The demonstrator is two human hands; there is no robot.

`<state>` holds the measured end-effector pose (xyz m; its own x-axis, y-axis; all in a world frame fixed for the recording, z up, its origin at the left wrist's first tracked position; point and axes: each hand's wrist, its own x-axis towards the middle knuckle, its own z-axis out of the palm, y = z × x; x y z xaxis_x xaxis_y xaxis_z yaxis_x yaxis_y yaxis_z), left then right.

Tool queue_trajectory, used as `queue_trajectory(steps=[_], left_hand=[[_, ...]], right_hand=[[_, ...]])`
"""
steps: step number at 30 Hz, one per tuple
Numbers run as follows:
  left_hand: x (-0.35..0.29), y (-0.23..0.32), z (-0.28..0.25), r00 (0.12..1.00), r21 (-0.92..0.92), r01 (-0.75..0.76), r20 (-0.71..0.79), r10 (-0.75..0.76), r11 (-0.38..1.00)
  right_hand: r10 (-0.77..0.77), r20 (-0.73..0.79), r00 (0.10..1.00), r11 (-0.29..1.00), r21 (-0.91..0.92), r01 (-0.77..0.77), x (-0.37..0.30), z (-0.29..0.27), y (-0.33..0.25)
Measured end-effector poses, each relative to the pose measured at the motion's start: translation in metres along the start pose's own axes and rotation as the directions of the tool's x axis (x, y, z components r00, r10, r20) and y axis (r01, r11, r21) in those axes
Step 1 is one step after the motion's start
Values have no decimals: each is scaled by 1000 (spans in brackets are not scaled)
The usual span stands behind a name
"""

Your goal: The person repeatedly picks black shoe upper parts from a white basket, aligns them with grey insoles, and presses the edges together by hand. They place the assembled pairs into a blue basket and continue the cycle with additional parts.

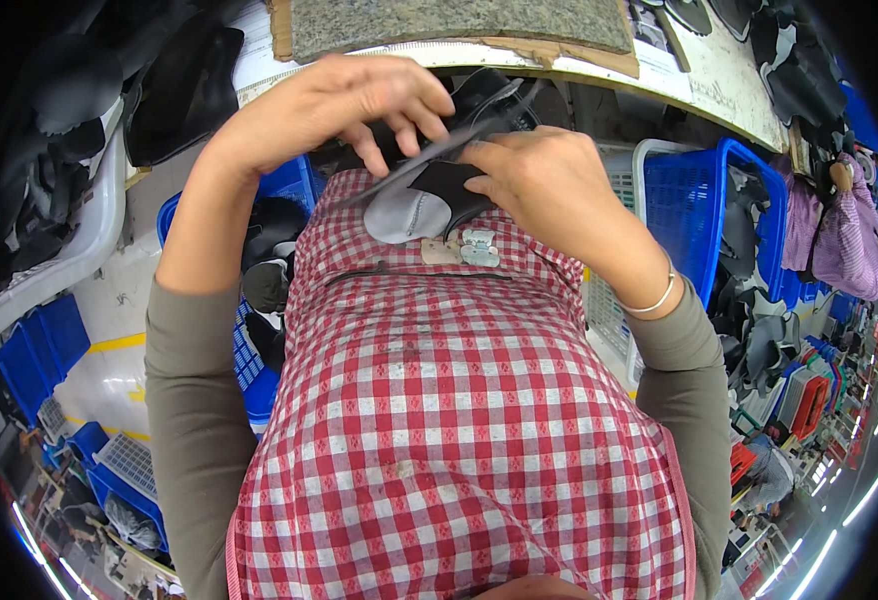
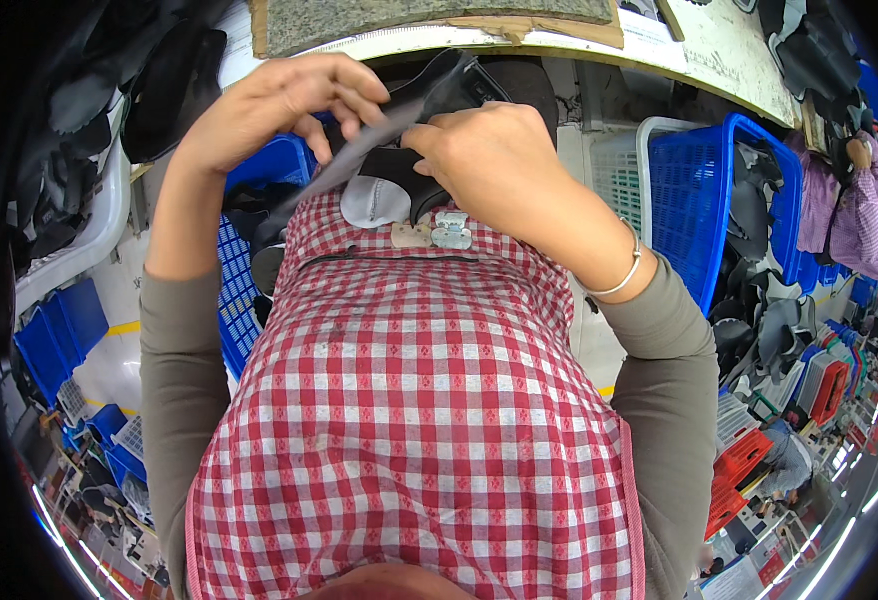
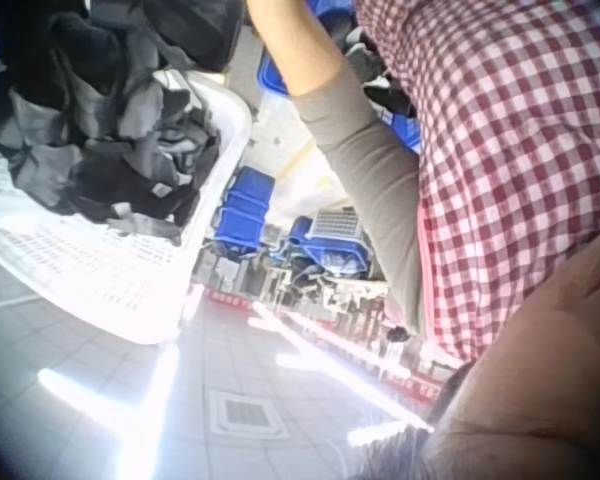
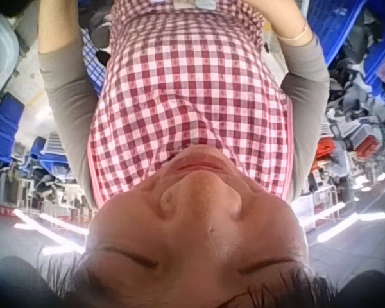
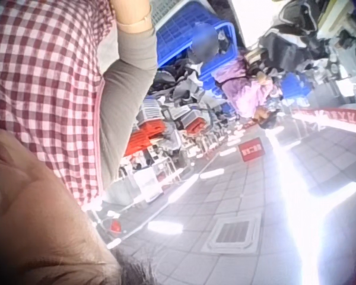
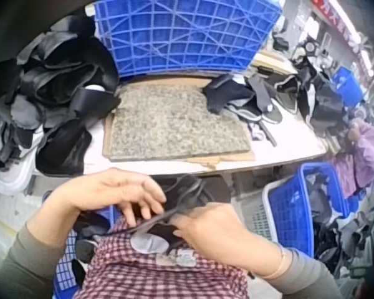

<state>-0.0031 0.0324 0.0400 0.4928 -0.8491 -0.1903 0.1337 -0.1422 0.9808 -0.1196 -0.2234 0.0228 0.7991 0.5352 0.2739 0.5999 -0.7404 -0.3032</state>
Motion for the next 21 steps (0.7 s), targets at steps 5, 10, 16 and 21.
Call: queue_trajectory(steps=[5,10,16,21], left_hand=[[8,-30,15,999,330,-31,46,17,943],[17,-52,33,953,432,-239,-66,295,870],[33,-67,44,861,691,-375,12,508,618],[49,-84,52,978,355,162,-179,-103,921]], right_hand=[[228,158,961,973,-76,-219,4,6,-4],[199,75,977,977,-88,-192,-2,15,-1],[33,91,995,981,-194,-14,4,19,-10],[-146,153,977,975,-144,168,8,30,-27]])
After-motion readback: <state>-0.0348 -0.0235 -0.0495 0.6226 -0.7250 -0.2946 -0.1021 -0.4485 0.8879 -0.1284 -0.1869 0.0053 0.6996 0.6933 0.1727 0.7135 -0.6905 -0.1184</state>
